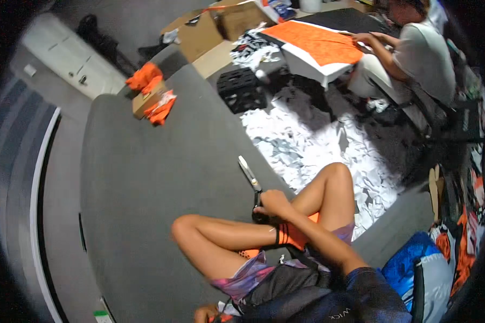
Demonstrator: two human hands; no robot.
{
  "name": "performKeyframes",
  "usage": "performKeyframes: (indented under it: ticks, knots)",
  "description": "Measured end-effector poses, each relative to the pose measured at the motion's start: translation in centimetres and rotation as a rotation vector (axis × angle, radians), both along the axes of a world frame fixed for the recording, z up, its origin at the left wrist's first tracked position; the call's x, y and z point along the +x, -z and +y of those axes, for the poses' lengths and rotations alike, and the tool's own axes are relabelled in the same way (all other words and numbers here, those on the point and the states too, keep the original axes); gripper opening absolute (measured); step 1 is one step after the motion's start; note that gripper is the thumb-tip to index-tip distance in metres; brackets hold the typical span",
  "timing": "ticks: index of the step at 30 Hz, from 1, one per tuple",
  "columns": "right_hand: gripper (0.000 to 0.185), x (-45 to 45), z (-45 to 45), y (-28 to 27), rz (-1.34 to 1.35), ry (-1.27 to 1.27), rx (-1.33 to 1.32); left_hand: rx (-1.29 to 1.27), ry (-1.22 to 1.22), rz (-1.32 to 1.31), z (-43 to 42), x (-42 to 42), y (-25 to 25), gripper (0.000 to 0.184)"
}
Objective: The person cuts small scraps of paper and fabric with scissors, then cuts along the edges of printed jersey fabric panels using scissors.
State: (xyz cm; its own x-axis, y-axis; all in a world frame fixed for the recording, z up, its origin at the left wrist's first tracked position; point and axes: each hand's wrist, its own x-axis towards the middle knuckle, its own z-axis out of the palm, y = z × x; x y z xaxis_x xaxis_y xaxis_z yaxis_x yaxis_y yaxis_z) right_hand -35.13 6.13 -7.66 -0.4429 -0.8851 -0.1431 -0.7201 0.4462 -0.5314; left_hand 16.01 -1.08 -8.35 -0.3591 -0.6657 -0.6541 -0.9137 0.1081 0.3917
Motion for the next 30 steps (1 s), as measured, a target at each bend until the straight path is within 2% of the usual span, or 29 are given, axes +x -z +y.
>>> performKeyframes:
  ticks: [4, 6, 8, 10, 12, 14, 15, 16, 18, 19, 21, 23, 25, 27, 29, 30]
  knots:
    - [0.051, 0.6, 1.5, 1.7, -0.018, 0.105, -0.118, 0.034, 0.102, 0.002, -3.3, -4.0, -3.0, 0.020]
    - [0.052, 1.1, 1.7, 2.2, -0.080, 0.126, -0.195, 0.006, 0.184, -0.060, -7.9, -5.7, -7.5, 0.011]
    - [0.053, 1.1, 1.4, 2.9, -0.080, 0.128, -0.194, -0.178, 0.238, -0.062, -12.8, -7.0, -12.5, 0.008]
    - [0.054, 0.6, 1.3, 3.2, -0.094, 0.108, -0.190, -0.573, 0.173, 0.132, -17.0, -9.3, -17.2, 0.015]
    - [0.055, 0.4, 1.7, 2.6, -0.110, 0.110, -0.200, -1.071, -0.003, 0.571, -19.3, -15.5, -21.3, 0.018]
    - [0.056, 0.2, 2.1, 2.0, -0.159, 0.109, -0.221, -1.071, -0.201, 0.771, -18.7, -21.4, -26.5, 0.021]
    - [0.056, 0.2, 2.1, 2.0, -0.149, 0.115, -0.220, -1.213, -0.194, 0.962, -18.6, -23.6, -27.5, 0.021]
    - [0.056, 0.5, 2.0, 2.2, -0.150, 0.116, -0.229, -1.203, -0.193, 0.977, -18.4, -25.6, -28.3, 0.021]
    - [0.056, 0.7, 2.2, 2.7, -0.147, 0.140, -0.245, -1.351, -0.119, 1.102, -18.0, -29.3, -29.3, 0.021]
    - [0.056, 0.6, 2.5, 2.6, -0.134, 0.165, -0.240, -1.330, -0.110, 1.126, -19.2, -30.2, -28.6, 0.021]
    - [0.056, 0.9, 2.6, 2.1, -0.130, 0.150, -0.247, -1.133, 0.120, 1.027, -23.4, -31.7, -26.0, 0.019]
    - [0.057, 1.1, 2.8, 2.1, -0.128, 0.134, -0.246, -1.023, 0.319, 0.707, -25.1, -33.0, -22.3, 0.018]
    - [0.057, 1.1, 2.8, 2.4, -0.112, 0.121, -0.270, -0.780, 0.345, 0.274, -30.4, -32.1, -13.3, 0.017]
    - [0.057, 0.6, 2.5, 2.2, -0.099, 0.101, -0.279, -0.356, 0.444, 0.217, -30.4, -31.1, -7.2, 0.019]
    - [0.057, 0.2, 2.6, 1.6, -0.113, 0.112, -0.227, -0.152, 0.409, 0.245, -25.7, -31.6, -4.9, 0.018]
    - [0.057, 0.8, 2.4, 1.4, -0.137, 0.093, -0.192, -0.118, 0.591, 0.329, -25.1, -31.5, -2.9, 0.021]
